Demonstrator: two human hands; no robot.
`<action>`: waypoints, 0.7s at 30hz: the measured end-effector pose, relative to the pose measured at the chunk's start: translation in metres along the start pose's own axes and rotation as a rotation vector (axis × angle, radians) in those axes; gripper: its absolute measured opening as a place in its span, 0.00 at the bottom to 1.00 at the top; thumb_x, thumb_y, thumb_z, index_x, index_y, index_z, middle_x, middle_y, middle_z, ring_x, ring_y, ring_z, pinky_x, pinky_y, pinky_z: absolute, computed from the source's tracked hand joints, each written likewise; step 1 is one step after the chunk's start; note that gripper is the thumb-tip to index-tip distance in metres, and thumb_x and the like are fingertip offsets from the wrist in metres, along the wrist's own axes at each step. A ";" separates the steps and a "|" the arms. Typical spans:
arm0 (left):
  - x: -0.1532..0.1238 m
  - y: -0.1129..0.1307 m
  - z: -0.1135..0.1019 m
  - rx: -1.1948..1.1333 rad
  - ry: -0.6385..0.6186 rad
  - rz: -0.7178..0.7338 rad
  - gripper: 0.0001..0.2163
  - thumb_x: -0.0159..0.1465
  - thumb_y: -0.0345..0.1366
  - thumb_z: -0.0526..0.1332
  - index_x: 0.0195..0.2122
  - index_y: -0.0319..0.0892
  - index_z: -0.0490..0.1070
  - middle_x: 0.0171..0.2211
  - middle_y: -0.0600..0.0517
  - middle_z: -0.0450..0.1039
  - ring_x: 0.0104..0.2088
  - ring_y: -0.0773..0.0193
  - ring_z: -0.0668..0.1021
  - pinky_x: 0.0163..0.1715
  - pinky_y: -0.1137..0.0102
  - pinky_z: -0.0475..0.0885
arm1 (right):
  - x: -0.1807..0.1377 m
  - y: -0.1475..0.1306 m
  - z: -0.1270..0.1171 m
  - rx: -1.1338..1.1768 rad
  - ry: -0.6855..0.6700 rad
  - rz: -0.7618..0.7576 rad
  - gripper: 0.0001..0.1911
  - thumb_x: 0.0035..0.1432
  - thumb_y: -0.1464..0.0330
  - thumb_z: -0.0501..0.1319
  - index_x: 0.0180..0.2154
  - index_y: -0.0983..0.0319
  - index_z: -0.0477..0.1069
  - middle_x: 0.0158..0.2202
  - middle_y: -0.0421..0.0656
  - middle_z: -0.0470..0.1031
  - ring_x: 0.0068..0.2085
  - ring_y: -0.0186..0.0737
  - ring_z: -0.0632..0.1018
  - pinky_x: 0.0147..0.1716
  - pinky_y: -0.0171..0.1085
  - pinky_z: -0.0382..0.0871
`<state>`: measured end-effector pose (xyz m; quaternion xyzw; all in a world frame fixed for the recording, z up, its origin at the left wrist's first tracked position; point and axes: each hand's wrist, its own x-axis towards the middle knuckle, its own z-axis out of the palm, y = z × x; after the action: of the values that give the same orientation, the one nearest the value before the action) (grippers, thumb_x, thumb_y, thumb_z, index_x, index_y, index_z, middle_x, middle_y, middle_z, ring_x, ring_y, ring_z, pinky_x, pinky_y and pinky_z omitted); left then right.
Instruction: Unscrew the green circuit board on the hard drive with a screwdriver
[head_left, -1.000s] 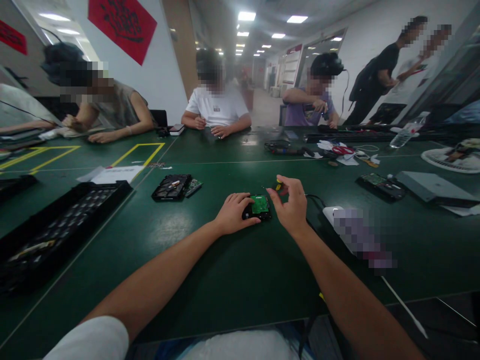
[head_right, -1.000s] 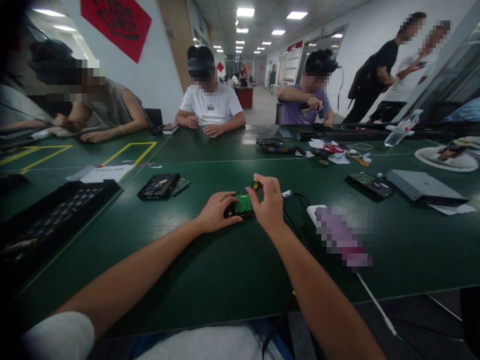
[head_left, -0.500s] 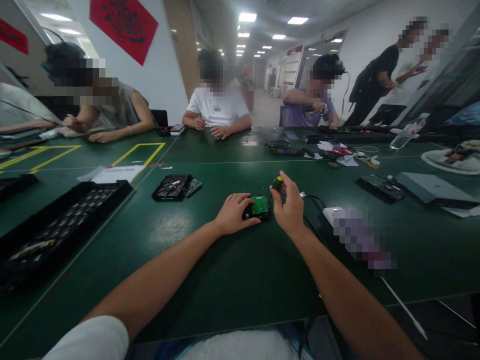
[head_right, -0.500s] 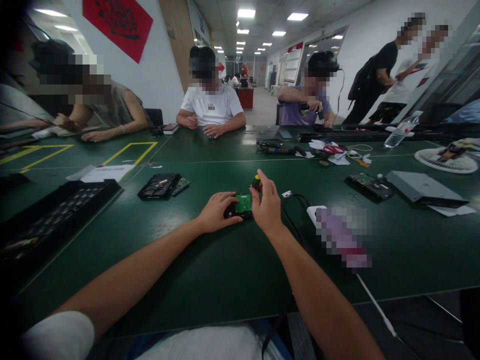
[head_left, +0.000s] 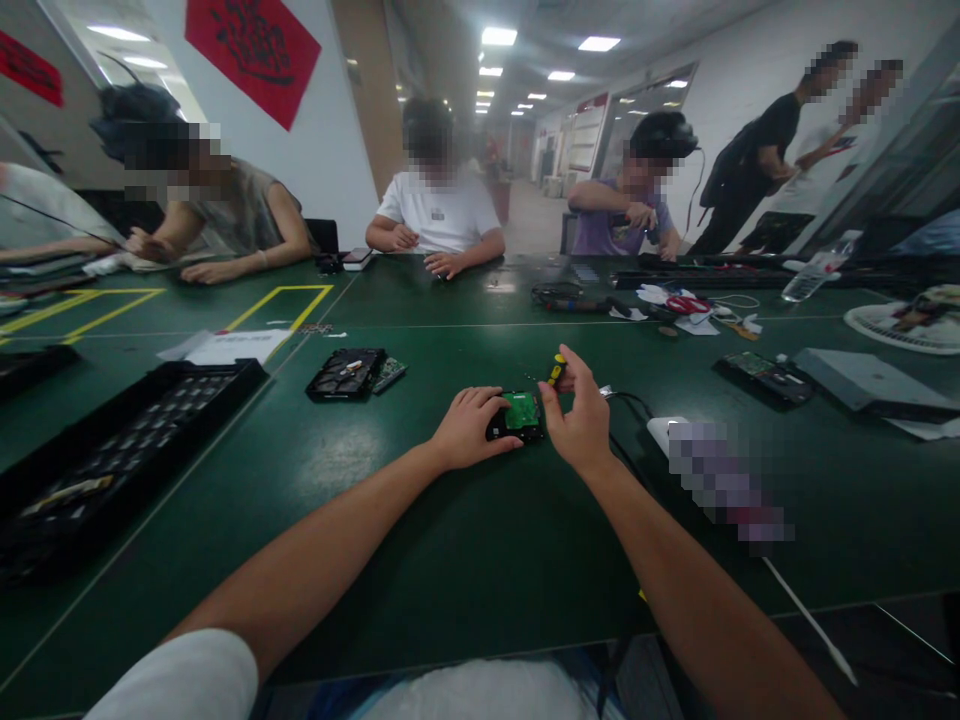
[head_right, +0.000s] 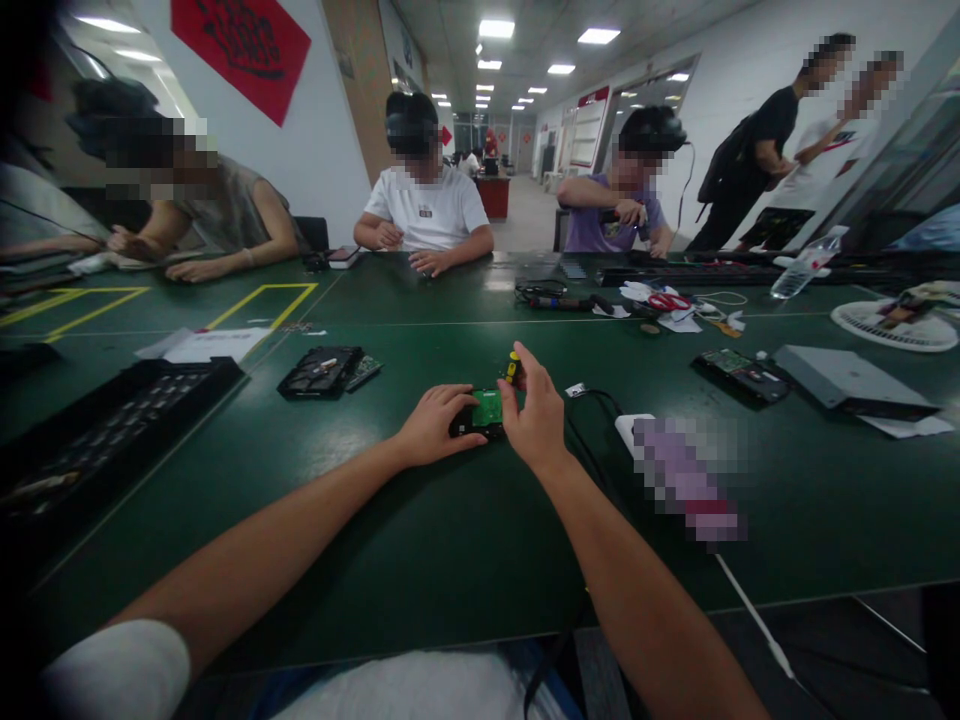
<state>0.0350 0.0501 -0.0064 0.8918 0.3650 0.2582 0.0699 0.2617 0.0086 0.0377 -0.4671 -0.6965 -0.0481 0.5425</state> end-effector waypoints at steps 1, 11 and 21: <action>0.000 0.000 0.000 0.001 0.001 0.002 0.32 0.64 0.63 0.69 0.60 0.46 0.73 0.66 0.38 0.70 0.66 0.40 0.72 0.67 0.44 0.64 | 0.000 0.000 0.000 0.003 -0.001 0.001 0.31 0.72 0.63 0.61 0.72 0.54 0.59 0.57 0.51 0.78 0.44 0.48 0.82 0.46 0.52 0.82; 0.000 -0.001 0.001 0.007 -0.003 -0.001 0.32 0.64 0.63 0.69 0.60 0.46 0.73 0.66 0.39 0.70 0.66 0.41 0.72 0.67 0.44 0.64 | 0.002 0.003 -0.002 -0.055 0.035 -0.026 0.28 0.72 0.62 0.62 0.70 0.53 0.63 0.51 0.50 0.77 0.44 0.48 0.80 0.46 0.53 0.81; 0.000 0.000 0.001 0.008 0.006 0.013 0.32 0.65 0.62 0.69 0.60 0.45 0.73 0.66 0.38 0.70 0.66 0.41 0.72 0.67 0.45 0.64 | 0.004 0.003 -0.003 -0.052 0.075 -0.026 0.26 0.70 0.61 0.65 0.66 0.55 0.66 0.53 0.51 0.74 0.45 0.48 0.78 0.44 0.51 0.82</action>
<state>0.0353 0.0505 -0.0070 0.8936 0.3603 0.2600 0.0634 0.2657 0.0105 0.0405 -0.4700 -0.6803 -0.0905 0.5552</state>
